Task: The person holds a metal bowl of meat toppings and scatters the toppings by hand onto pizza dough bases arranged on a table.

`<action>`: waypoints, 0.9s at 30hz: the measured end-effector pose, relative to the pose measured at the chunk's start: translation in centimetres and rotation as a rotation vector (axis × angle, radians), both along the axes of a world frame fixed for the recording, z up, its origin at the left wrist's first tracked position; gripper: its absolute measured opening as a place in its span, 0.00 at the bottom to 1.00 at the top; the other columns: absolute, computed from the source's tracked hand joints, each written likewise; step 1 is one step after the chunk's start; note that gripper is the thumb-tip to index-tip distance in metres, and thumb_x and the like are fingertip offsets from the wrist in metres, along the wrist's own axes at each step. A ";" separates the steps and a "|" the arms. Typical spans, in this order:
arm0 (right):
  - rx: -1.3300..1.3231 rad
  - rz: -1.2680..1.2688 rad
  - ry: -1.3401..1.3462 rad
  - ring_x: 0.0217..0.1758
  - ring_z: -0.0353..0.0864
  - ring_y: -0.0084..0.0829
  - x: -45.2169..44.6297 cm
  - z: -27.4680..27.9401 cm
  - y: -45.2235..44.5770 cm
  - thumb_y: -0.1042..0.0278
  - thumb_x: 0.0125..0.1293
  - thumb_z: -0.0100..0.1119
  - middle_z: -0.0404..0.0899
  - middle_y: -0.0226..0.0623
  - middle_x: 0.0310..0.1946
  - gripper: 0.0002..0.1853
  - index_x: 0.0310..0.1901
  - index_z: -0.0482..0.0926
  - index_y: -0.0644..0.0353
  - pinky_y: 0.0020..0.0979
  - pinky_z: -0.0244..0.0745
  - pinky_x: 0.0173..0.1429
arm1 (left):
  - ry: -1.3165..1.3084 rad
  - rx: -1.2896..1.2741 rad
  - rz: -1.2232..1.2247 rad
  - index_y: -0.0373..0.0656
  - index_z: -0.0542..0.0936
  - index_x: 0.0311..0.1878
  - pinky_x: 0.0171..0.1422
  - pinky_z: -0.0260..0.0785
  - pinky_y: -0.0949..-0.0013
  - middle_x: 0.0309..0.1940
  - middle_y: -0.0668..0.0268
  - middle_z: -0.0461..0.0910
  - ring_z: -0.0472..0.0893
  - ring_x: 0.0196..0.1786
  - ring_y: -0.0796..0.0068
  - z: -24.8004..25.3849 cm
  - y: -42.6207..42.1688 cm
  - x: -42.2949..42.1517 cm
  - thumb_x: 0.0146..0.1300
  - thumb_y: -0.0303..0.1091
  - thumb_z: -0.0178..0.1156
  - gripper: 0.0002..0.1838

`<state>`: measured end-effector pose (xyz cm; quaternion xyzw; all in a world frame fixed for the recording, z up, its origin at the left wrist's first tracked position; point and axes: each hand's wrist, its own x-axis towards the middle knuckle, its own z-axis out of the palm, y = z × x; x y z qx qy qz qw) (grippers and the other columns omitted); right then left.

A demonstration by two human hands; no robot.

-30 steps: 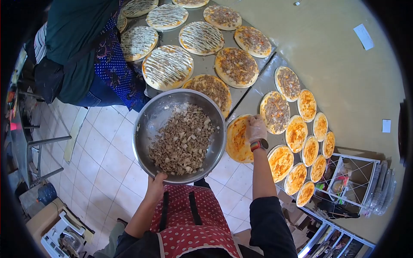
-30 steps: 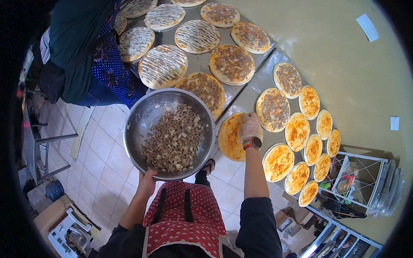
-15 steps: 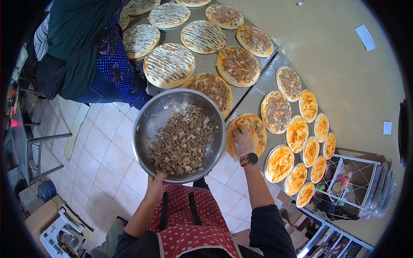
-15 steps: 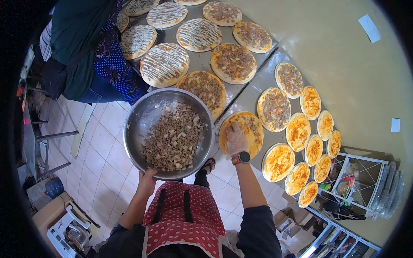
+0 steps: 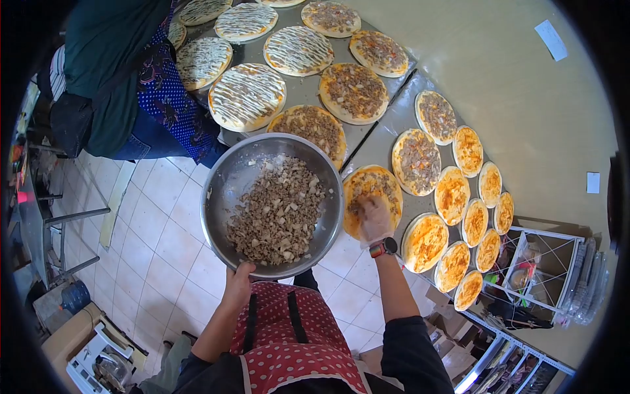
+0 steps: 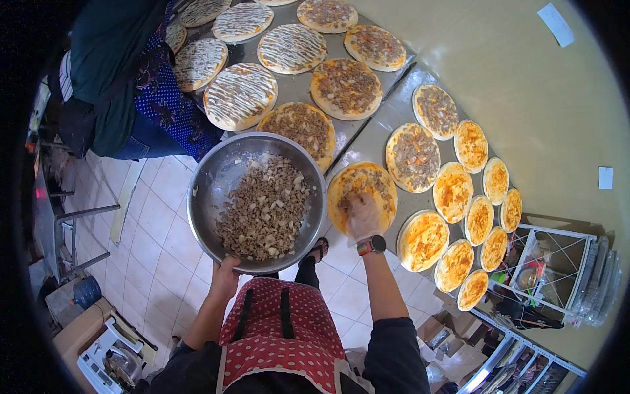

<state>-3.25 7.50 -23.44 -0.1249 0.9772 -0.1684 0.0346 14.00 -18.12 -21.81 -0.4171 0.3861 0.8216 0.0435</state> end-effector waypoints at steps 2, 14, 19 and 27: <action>-0.081 -0.064 -0.178 0.36 0.71 0.40 1.1 0.0 -0.5 0.72 0.48 0.47 0.70 0.41 0.29 0.11 0.36 0.74 0.57 0.34 0.68 0.39 | -0.020 -0.008 -0.023 0.34 0.60 0.46 0.40 0.70 0.64 0.38 0.58 0.69 0.73 0.38 0.65 -0.6 0.1 0.3 0.45 0.23 0.43 0.21; -0.076 -0.019 0.143 0.36 0.72 0.38 -0.3 -0.9 4.7 0.81 0.45 0.46 0.72 0.38 0.32 0.10 0.31 0.72 0.58 0.32 0.69 0.38 | -0.038 -0.021 -0.054 0.33 0.60 0.47 0.41 0.70 0.64 0.38 0.58 0.70 0.74 0.39 0.64 -0.5 2.3 0.3 0.45 0.24 0.44 0.21; -0.111 -0.104 0.254 0.35 0.73 0.37 0.5 6.4 1.9 0.80 0.45 0.49 0.73 0.35 0.31 0.10 0.31 0.72 0.57 0.31 0.69 0.40 | -0.017 -0.047 -0.144 0.33 0.61 0.47 0.40 0.70 0.65 0.38 0.58 0.70 0.74 0.38 0.66 0.5 3.7 -0.7 0.46 0.25 0.44 0.20; -0.078 0.079 -0.183 0.42 0.69 0.43 3.1 8.3 -5.7 0.64 0.43 0.59 0.67 0.45 0.39 0.20 0.41 0.69 0.57 0.37 0.66 0.44 | 0.130 -0.017 -0.322 0.33 0.63 0.47 0.46 0.62 0.75 0.40 0.64 0.67 0.67 0.43 0.75 0.4 8.6 -1.8 0.50 0.24 0.43 0.18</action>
